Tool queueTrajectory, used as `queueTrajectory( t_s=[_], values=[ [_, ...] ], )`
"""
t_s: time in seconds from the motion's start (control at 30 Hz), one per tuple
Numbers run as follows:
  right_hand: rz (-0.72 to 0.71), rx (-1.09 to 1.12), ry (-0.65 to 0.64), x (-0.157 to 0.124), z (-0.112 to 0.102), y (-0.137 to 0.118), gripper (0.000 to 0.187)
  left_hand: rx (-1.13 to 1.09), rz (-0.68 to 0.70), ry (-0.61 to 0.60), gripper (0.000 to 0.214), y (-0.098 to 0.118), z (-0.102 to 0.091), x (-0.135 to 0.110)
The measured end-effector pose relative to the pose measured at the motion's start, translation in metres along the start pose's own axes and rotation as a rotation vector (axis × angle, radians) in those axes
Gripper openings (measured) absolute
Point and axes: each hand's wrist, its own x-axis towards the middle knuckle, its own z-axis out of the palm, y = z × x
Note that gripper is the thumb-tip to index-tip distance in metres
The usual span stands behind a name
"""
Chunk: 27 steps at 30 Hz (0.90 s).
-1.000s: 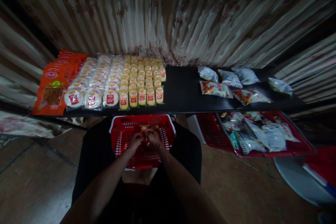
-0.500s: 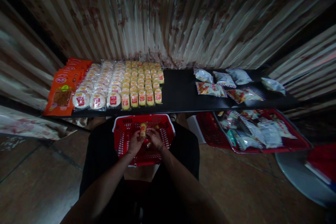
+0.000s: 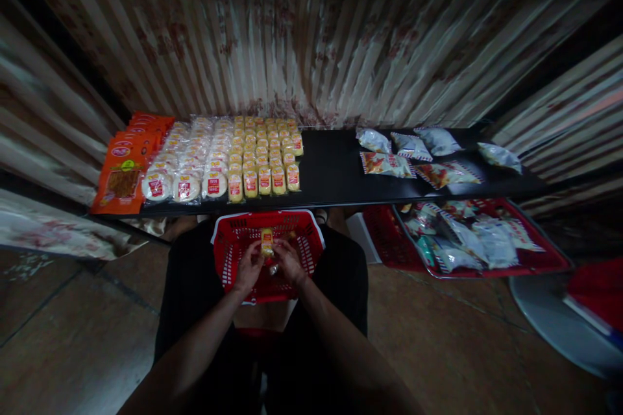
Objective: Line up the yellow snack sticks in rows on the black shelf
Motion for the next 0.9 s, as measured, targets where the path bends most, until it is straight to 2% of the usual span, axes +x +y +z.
queueTrajectory(
  t_s=[0.23,0.37,0.43,0.57,0.63,0.7,0.83,0.9],
  values=[
    [-0.004,-0.008,0.005,-0.005,0.002,-0.002,0.041,0.049,0.016,-0.060,0.041,0.016,-0.003,-0.012],
    [-0.008,-0.042,0.006,-0.004,-0.001,0.000,0.045,0.095,0.058,-0.125,0.037,0.015,0.000,-0.015],
    [-0.009,-0.095,0.000,-0.002,-0.003,0.002,0.044,0.138,0.092,-0.080,0.034,0.013,0.000,-0.013],
    [-0.020,-0.139,0.044,0.001,-0.005,0.004,0.039,0.268,0.099,0.150,0.037,0.011,-0.006,-0.006],
    [0.009,-0.154,0.046,0.001,-0.005,0.004,0.038,0.314,0.094,0.214,0.042,0.012,-0.011,-0.002],
    [0.041,-0.182,0.014,0.000,-0.005,0.004,0.039,0.294,0.088,0.177,0.048,0.012,-0.015,0.001],
    [0.058,-0.246,-0.047,0.000,-0.005,0.005,0.043,0.149,0.068,-0.025,0.051,0.010,-0.014,0.001],
    [0.009,-0.264,-0.054,0.001,-0.004,0.006,0.040,0.119,0.037,-0.040,0.047,0.007,-0.011,0.001]
  ],
)
